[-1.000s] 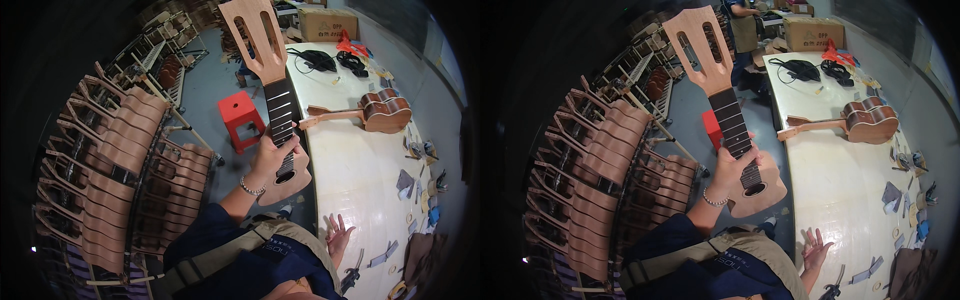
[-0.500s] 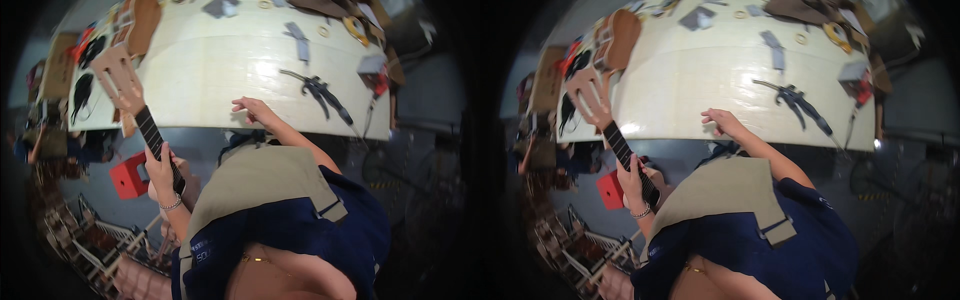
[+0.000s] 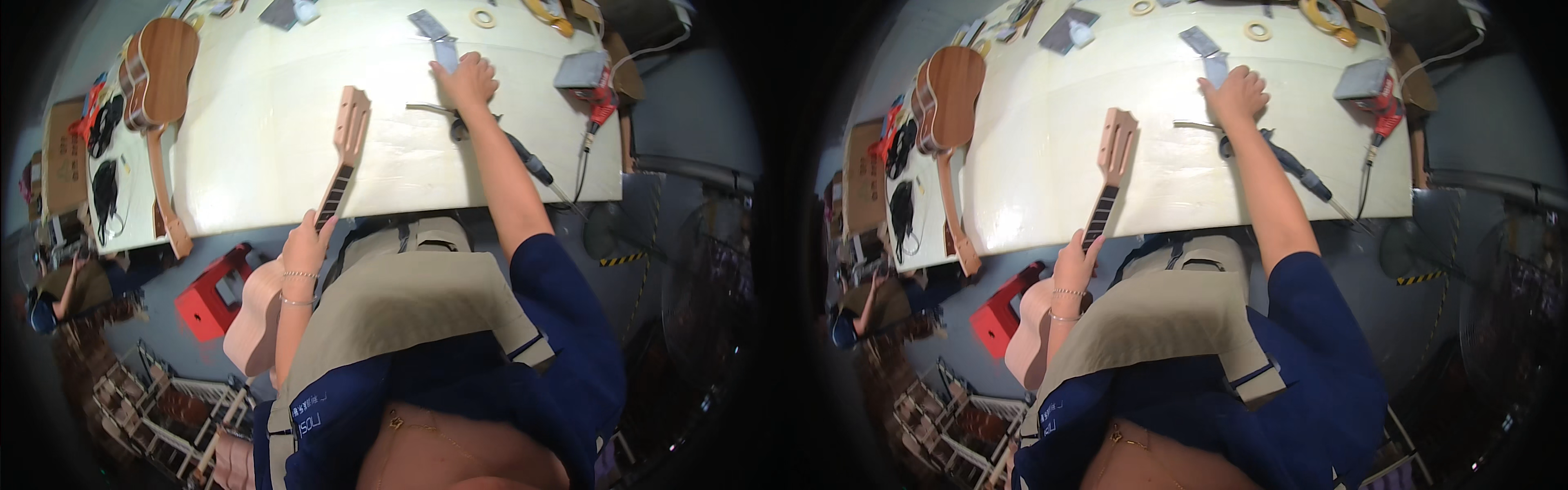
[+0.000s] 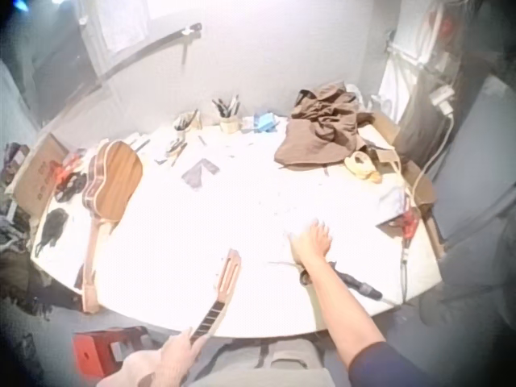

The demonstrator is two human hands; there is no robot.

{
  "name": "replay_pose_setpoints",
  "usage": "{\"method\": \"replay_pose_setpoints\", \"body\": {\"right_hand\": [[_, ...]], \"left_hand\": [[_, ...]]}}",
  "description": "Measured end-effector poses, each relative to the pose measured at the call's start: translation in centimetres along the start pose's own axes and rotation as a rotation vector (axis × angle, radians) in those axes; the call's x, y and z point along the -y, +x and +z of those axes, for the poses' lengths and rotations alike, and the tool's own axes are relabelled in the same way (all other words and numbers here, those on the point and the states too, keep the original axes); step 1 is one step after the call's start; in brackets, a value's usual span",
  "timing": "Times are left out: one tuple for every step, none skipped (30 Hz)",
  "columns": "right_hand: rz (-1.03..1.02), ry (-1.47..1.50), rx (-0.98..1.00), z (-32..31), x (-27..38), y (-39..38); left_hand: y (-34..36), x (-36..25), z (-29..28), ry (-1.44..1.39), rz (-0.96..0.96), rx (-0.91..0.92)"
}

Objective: The person retrieves unfinished ukulele bodies from a rack, sands the neck and body with a handheld electric sander, and smooths edges with sandpaper. The person then places the finished pieces back on the rack and handles a completed ukulele.

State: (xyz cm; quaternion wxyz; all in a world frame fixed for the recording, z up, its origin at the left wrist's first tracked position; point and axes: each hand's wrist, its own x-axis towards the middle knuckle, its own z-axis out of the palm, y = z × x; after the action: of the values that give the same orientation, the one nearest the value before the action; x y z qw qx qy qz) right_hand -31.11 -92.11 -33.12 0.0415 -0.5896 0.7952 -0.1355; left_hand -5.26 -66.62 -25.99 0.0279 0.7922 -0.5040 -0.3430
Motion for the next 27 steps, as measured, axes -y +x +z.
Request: {"method": "replay_pose_setpoints", "body": {"right_hand": [[-0.041, -0.132, -0.012, 0.9, 0.1, 0.4], [-0.048, -0.073, 0.052, 0.1, 0.5, 0.7], [-0.047, -0.014, 0.112, -0.6, 0.4, 1.1], [-0.073, 0.215, 0.066, -0.3, -1.0, 1.3], [-0.111, 0.442, 0.022, -0.4, -1.1, 1.1], [-0.251, 0.62, 0.036, -0.5, -0.9, 0.2], [-0.328, 0.803, 0.193, -1.4, 0.4, -1.7], [-0.415, 0.986, 0.341, -2.3, 2.2, -4.1], [-0.744, 0.75, 0.267, -2.3, 3.1, -5.8], [-0.835, 0.72, 0.417, -2.3, 3.8, -7.2], [-1.043, 0.702, 0.286, -1.8, 4.6, -7.8], [-1.054, 0.662, 0.28, -1.1, 5.0, -8.1], [-1.069, 0.623, 0.268, -0.5, 5.3, -8.2], [-1.07, 0.614, 0.284, -0.5, 5.2, -8.3], [-1.07, 0.606, 0.3, -0.5, 5.0, -8.4], [-1.077, 0.6, 0.315, -0.6, 5.1, -8.5], [-1.132, 0.614, 0.289, -0.8, 5.1, -9.1], [-1.187, 0.629, 0.263, -1.4, 5.2, -10.2], [-1.241, 0.641, 0.237, -1.7, 5.2, -10.9], [-1.225, 0.637, 0.3, -1.5, 5.2, -10.6], [-1.203, 0.676, 0.29, -1.0, 5.3, -9.9], [-1.181, 0.717, 0.276, -0.3, 5.6, -8.7], [-1.158, 0.757, 0.261, -0.1, 5.9, -8.1], [-1.109, 0.806, 0.331, -0.2, 5.7, -9.0], [-1.126, 0.778, 0.419, -1.0, 5.6, -10.4], [-1.209, 0.748, 0.367, -1.2, 5.6, -10.7], [-1.29, 0.717, 0.314, -1.3, 5.7, -10.8]], "left_hand": [[0.1, -0.2, 0.0, 0.039, 0.002, -0.012], [0.2, -0.3, 0.0, 0.082, 0.0, -0.02], [0.2, -0.4, 0.1, 0.129, 0.007, -0.027], [0.2, -0.8, 0.0, 0.199, 0.034, -0.054], [-0.1, -1.1, 0.2, 0.256, 0.051, -0.087], [-0.3, -1.2, 0.1, 0.316, 0.073, -0.116], [-0.5, -1.2, 0.1, 0.296, 0.036, -0.09], [-0.6, -1.3, 0.1, 0.268, -0.003, -0.065], [-0.8, -1.4, 0.1, 0.242, -0.042, -0.04], [-0.8, -1.5, 0.0, 0.202, -0.074, -0.001], [-0.8, -1.5, -0.1, 0.192, -0.067, 0.004], [-0.8, -1.6, -0.2, 0.184, -0.061, 0.008], [-0.7, -1.6, -0.3, 0.175, -0.051, 0.005], [-0.8, -1.5, -0.4, 0.165, -0.024, -0.018], [-0.9, -1.7, -0.5, 0.175, -0.027, -0.005], [-0.9, -2.1, -0.8, 0.183, -0.033, 0.001], [-0.9, -2.5, -1.2, 0.191, -0.04, 0.008], [-0.9, -2.8, -1.6, 0.175, -0.059, 0.032], [-0.9, -3.2, -2.2, 0.158, -0.077, 0.058], [-1.0, -3.4, -2.5, 0.141, -0.096, 0.083], [-0.9, -3.4, -2.7, 0.154, -0.082, 0.077], [-0.8, -3.5, -2.9, 0.169, -0.066, 0.067], [-0.7, -3.5, -3.0, 0.185, -0.05, 0.058], [-0.8, -3.2, -3.1, 0.161, -0.067, 0.093], [-0.6, -3.1, -3.1, 0.159, -0.064, 0.089], [-0.6, -3.0, -3.2, 0.156, -0.063, 0.091], [-0.5, -2.9, -3.4, 0.153, -0.062, 0.094]]}}
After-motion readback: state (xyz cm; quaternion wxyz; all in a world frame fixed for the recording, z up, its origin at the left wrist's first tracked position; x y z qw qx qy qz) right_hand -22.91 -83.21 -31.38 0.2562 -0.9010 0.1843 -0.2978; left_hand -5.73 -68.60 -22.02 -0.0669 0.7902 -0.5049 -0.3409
